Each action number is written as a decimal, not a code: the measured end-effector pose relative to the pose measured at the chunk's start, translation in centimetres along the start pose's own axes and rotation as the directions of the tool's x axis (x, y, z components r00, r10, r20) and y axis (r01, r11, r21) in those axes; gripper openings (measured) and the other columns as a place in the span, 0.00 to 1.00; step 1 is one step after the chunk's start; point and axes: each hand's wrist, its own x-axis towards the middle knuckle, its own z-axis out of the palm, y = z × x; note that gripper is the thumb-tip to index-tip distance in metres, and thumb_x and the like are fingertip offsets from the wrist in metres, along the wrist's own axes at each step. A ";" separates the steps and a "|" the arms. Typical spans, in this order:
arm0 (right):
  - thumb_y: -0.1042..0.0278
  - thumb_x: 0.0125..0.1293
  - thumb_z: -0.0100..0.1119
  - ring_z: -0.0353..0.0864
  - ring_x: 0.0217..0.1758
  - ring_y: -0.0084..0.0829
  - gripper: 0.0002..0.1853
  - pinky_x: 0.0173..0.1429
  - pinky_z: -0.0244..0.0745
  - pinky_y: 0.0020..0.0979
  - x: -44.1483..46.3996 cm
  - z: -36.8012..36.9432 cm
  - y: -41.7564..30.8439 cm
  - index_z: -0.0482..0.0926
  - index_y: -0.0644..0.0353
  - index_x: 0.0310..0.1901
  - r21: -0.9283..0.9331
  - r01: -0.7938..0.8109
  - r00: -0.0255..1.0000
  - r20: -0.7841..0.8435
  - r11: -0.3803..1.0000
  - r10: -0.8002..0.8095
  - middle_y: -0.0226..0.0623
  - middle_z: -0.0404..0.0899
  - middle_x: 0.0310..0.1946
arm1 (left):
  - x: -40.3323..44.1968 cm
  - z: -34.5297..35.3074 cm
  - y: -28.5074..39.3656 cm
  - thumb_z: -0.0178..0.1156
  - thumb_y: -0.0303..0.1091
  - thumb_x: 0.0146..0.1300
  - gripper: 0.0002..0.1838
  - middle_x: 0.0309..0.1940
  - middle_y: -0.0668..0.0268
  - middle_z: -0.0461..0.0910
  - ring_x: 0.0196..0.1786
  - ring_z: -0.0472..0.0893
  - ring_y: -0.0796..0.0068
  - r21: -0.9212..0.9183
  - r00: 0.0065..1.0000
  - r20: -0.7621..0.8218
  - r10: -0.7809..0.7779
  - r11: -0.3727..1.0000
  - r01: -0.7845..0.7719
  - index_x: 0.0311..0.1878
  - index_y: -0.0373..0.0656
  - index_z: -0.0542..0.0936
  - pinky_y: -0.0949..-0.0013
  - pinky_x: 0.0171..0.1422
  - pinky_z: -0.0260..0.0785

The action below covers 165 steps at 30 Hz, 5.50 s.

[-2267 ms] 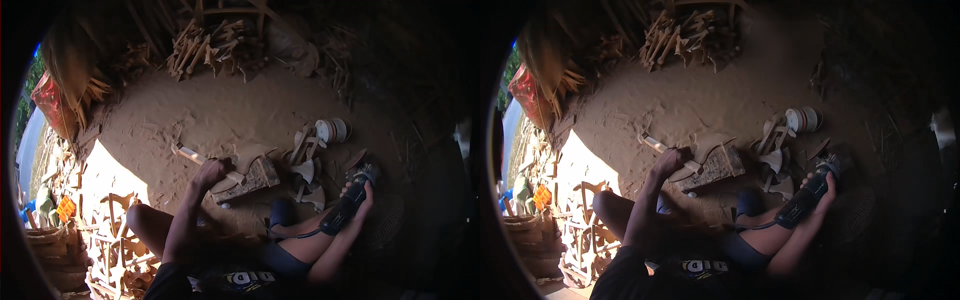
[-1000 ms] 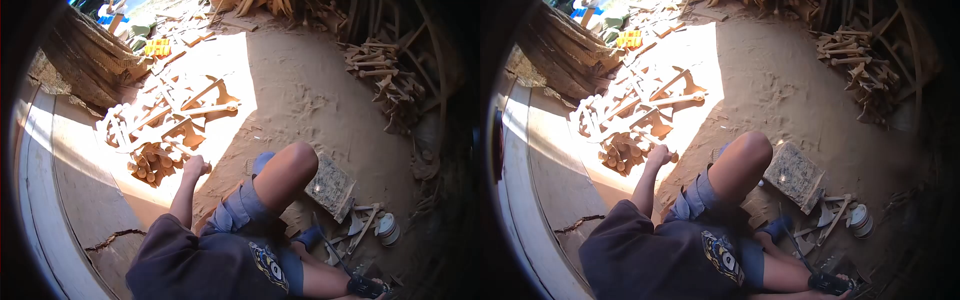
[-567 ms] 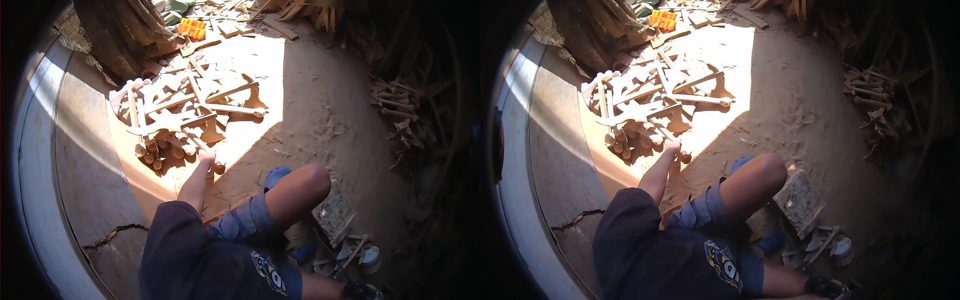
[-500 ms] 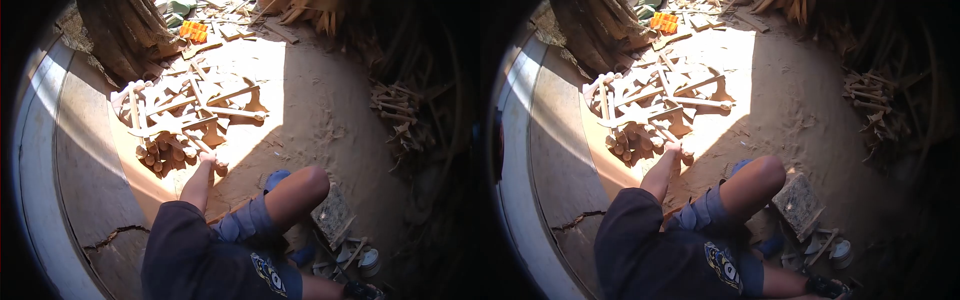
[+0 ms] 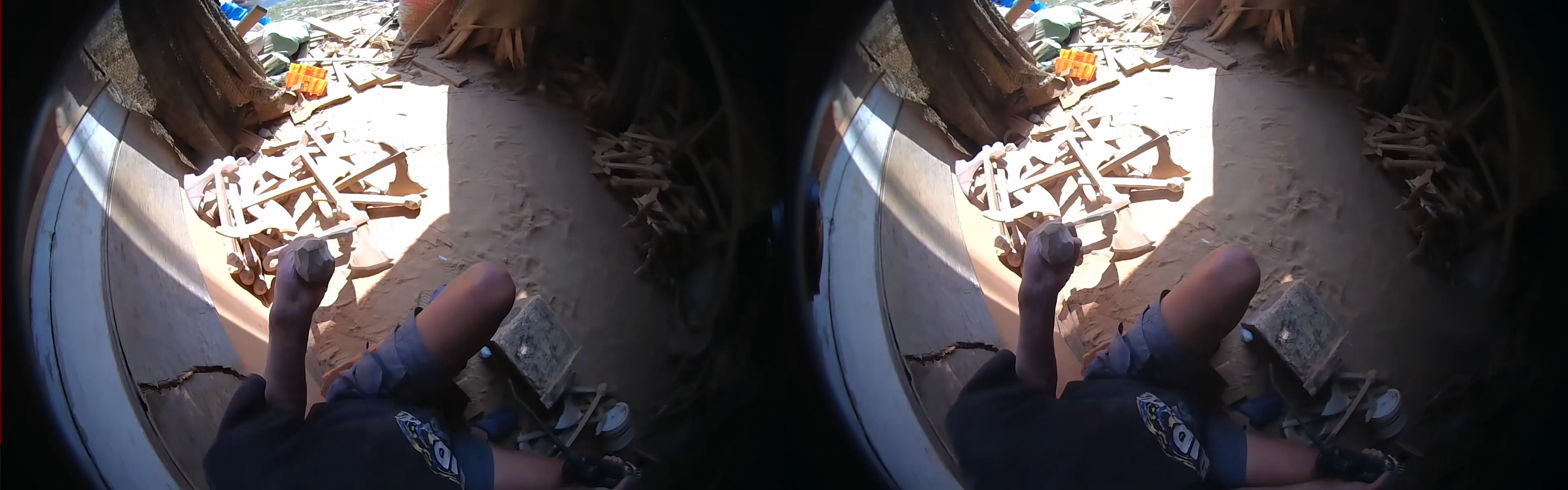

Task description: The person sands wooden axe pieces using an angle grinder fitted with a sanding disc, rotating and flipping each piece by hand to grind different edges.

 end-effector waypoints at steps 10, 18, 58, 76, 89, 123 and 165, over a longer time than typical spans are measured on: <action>0.47 0.74 0.53 0.82 0.40 0.32 0.23 0.46 0.80 0.33 2.4 -6.3 -1.2 0.78 0.64 0.50 0.211 -0.063 0.992 0.120 0.976 0.038 0.38 0.81 0.40 | 8.0 8.3 16.2 0.64 0.28 0.65 0.27 0.34 0.65 0.74 0.32 0.79 0.77 -0.753 0.836 0.549 -0.016 0.425 0.503 0.63 0.41 0.63 0.72 0.33 0.74; 0.53 0.67 0.65 0.83 0.40 0.32 0.21 0.46 0.80 0.34 1.3 -6.7 -1.4 0.77 0.61 0.53 0.181 -0.065 0.998 0.012 0.981 0.064 0.37 0.82 0.41 | 5.4 23.4 23.2 0.65 0.49 0.70 0.20 0.26 0.70 0.74 0.24 0.76 0.78 -0.399 0.142 0.914 0.379 0.784 0.475 0.44 0.40 0.75 0.70 0.28 0.72; 0.63 0.55 0.69 0.84 0.41 0.65 0.47 0.45 0.80 0.57 -3.9 10.0 17.7 0.58 0.52 0.77 -0.736 0.509 0.680 0.661 0.446 0.316 0.65 0.83 0.37 | -11.7 41.2 7.9 0.59 0.35 0.60 0.05 0.21 0.63 0.69 0.24 0.73 0.58 -0.481 0.401 0.669 0.626 0.776 -0.409 0.31 0.53 0.73 0.58 0.27 0.63; 0.64 0.53 0.70 0.84 0.39 0.65 0.48 0.45 0.80 0.56 -3.0 11.0 16.2 0.58 0.53 0.77 -0.829 0.488 0.752 0.559 0.275 0.351 0.66 0.82 0.36 | -10.8 41.3 8.0 0.57 0.40 0.69 0.09 0.31 0.53 0.82 0.33 0.82 0.45 -0.410 0.257 0.795 0.549 0.800 -0.438 0.37 0.45 0.77 0.47 0.36 0.73; 0.64 0.55 0.69 0.83 0.45 0.66 0.47 0.49 0.80 0.56 -1.4 10.5 16.7 0.58 0.50 0.78 -0.830 0.442 0.786 0.541 0.341 0.298 0.68 0.81 0.41 | -10.2 40.8 8.7 0.58 0.40 0.67 0.09 0.27 0.52 0.81 0.33 0.82 0.45 -0.370 0.258 0.827 0.500 0.829 -0.419 0.36 0.45 0.78 0.46 0.35 0.74; 0.62 0.56 0.70 0.85 0.42 0.63 0.46 0.45 0.80 0.56 2.3 9.9 17.2 0.60 0.51 0.77 -0.879 0.432 0.854 0.471 0.200 0.221 0.65 0.83 0.38 | -11.2 41.4 7.1 0.61 0.34 0.59 0.04 0.24 0.62 0.73 0.28 0.76 0.54 -0.462 0.399 0.669 0.628 0.771 -0.439 0.32 0.52 0.74 0.53 0.31 0.64; 0.62 0.54 0.72 0.86 0.44 0.61 0.45 0.49 0.81 0.54 -4.7 8.6 11.5 0.62 0.52 0.75 -0.788 0.464 0.744 0.595 0.405 0.305 0.60 0.85 0.40 | -5.7 39.9 15.0 0.52 0.37 0.67 0.13 0.34 0.49 0.85 0.38 0.85 0.44 -0.269 0.080 0.931 0.356 0.819 -0.507 0.39 0.46 0.85 0.46 0.41 0.78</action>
